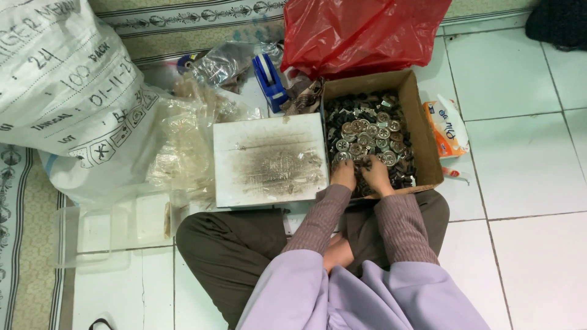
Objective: The person sits on the floor and picks metal parts from a cardboard box, placing them into a small plastic bag. The person then seals the bag and places it into a plastic container.
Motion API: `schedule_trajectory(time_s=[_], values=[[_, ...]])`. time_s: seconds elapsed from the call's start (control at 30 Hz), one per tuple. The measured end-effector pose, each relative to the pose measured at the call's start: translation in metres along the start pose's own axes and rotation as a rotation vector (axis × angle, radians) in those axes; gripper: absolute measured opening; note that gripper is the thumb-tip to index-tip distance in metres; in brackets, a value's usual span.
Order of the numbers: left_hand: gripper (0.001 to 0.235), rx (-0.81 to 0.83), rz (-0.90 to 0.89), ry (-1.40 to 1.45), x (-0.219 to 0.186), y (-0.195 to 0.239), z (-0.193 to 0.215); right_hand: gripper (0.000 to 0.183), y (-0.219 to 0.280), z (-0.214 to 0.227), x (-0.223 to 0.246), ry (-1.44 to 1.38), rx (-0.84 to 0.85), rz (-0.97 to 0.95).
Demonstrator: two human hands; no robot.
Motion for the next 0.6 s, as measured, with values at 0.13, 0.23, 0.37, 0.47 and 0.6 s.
schedule_trajectory(time_s=[0.13, 0.23, 0.37, 0.47, 0.6], values=[[0.029, 0.031, -0.014, 0.137, -0.018, 0.011, 0.042, 0.029, 0.012, 0.015, 0.016, -0.277, 0.011, -0.044], [0.038, -0.046, -0.031, 0.17, -0.019, 0.01, 0.043, 0.036, 0.016, 0.024, 0.022, -0.334, -0.002, -0.07], [0.035, -0.225, -0.066, 0.331, -0.012, 0.002, 0.035, 0.037, 0.034, 0.044, 0.042, -0.45, -0.063, -0.096], [0.026, -0.315, -0.086, 0.408, -0.009, -0.001, 0.036, 0.042, 0.037, 0.052, 0.052, -0.488, -0.075, -0.052], [0.025, -0.352, -0.046, 0.515, -0.009, 0.0, 0.046, 0.047, 0.038, 0.054, 0.069, -0.622, -0.006, 0.203]])
Point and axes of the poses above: each hand's wrist, its own y-axis away from the middle knuckle, its own z-axis out of the back of the hand, x = y × z, the point moved 3 cm from there along -y, towards the middle knuckle, and after that the axes turned 4 degrees about -z, right-handed, at the moved point
